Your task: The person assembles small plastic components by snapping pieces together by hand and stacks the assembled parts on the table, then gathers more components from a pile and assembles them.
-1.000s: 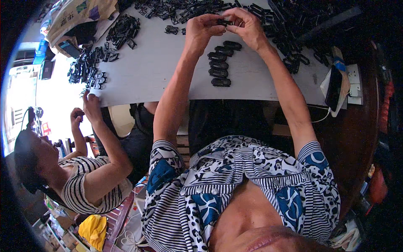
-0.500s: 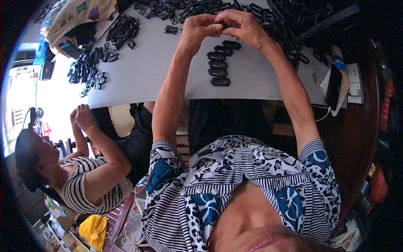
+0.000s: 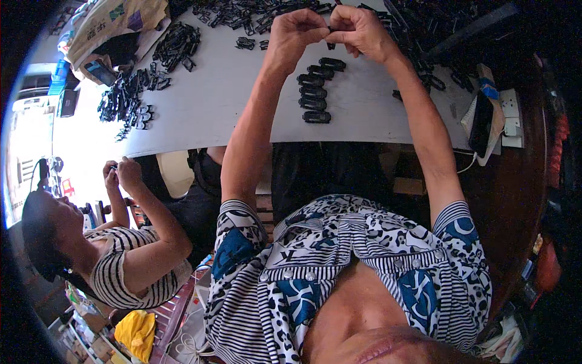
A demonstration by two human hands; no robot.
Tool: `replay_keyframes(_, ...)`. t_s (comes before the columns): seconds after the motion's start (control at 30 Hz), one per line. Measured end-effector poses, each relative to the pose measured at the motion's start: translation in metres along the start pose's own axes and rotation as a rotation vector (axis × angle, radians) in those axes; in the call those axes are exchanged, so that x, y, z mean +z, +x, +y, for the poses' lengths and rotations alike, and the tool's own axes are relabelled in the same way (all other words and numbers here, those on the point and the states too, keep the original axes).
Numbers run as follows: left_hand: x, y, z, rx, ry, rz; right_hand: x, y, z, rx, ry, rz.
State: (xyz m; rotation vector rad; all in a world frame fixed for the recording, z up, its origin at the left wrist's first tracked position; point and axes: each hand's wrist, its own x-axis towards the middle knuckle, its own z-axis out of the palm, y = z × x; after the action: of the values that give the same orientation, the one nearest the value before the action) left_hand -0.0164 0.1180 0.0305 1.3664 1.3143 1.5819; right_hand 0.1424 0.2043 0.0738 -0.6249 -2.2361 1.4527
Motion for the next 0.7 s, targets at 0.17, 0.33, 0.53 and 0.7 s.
replay_keyframes(0.17,-0.008,0.003,-0.013,0.042,-0.162,-0.137,-0.026,0.002,0.009,0.170,0.035,-0.064)
replay_keyframes(0.33,-0.024,0.007,-0.017,-0.065,-0.176,-0.016,-0.056,-0.010,0.051,0.003,-0.372,-0.184)
replay_keyframes(0.53,-0.012,0.001,-0.040,-0.103,-0.036,0.119,-0.036,-0.031,0.045,-0.025,-0.855,-0.185)
replay_keyframes(0.7,-0.002,-0.003,-0.037,-0.184,0.134,0.129,-0.023,-0.019,0.060,-0.340,-1.071,0.147)
